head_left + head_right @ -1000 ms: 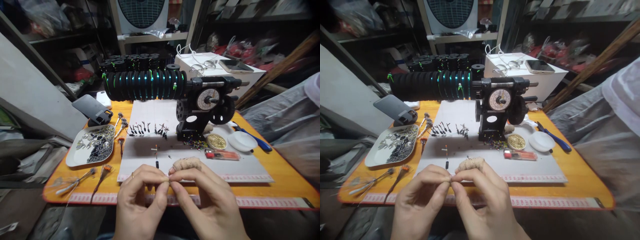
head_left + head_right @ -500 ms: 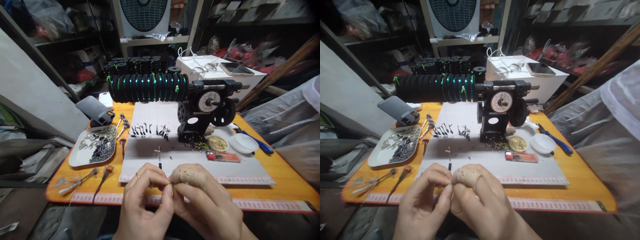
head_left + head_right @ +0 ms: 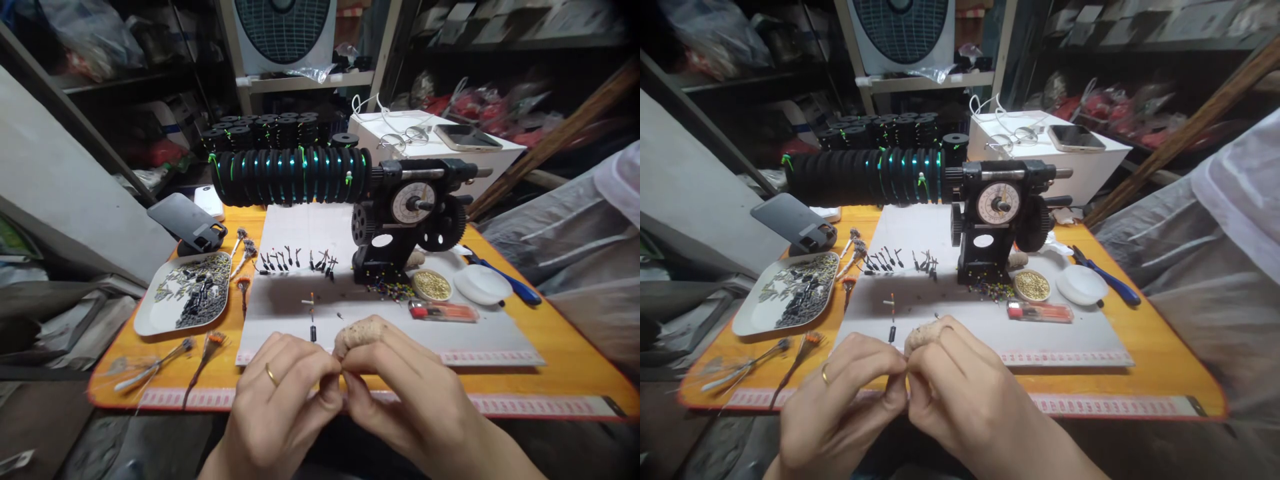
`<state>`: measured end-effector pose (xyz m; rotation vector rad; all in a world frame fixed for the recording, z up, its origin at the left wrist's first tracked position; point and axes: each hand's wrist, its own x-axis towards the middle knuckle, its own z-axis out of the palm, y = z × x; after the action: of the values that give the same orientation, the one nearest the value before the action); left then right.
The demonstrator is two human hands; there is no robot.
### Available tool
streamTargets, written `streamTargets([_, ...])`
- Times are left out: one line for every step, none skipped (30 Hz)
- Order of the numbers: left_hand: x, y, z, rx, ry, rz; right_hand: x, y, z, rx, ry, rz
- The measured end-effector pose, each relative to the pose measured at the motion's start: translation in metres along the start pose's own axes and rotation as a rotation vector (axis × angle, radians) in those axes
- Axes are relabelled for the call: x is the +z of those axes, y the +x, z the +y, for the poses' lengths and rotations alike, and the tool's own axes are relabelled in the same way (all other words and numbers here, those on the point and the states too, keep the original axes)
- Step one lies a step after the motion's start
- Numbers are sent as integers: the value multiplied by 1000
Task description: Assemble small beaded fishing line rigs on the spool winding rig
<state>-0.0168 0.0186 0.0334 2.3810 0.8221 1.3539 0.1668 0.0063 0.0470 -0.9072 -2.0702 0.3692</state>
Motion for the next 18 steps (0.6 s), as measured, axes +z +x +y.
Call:
streamTargets([1,1,1,-72,-15,-2,0,0,1,-24,-17,-16])
streamTargets([1,1,3,-159,-47,2,0,0,1,-49,-30,-16])
streamTargets([2,2,4,-255,-96,11,0,0,1,-67,-41,-16])
streamTargets([3,2,6,-352,-162,12,1,0,2,-75,-46,-19])
streamTargets([4,2,8,-446,-240,15,1,0,2,-71,-43,-24])
streamTargets([5,3,9,-540,-325,24,2,0,2,-61,-34,-27])
streamTargets([6,4,11,-634,-416,35,2,-1,2,-45,-23,-31])
streamTargets([6,5,13,-728,-509,48,3,-1,1,-31,-13,-27])
streamTargets([7,7,15,-814,-599,70,3,-2,1,-25,-2,-8])
streamTargets([7,8,16,-886,-680,100,4,-3,1,-27,10,26])
streamTargets([7,10,18,-941,-747,129,5,-4,1,-36,18,58])
streamTargets([7,11,19,-975,-799,151,6,-5,0,-49,21,88])
streamTargets([8,12,20,-992,-835,173,7,-7,-1,-62,16,113])
streamTargets([8,12,21,-997,-857,194,8,-8,-2,-70,5,133])
streamTargets([8,12,22,-995,-866,213,9,-9,-3,-66,-10,154])
streamTargets([9,12,22,-986,-866,228,10,-10,-5,-50,-21,181])
streamTargets([9,11,22,-972,-854,239,12,-10,-6,-31,-15,214])
streamTargets([10,9,22,-953,-832,245,13,-11,-7,-2,5,240])
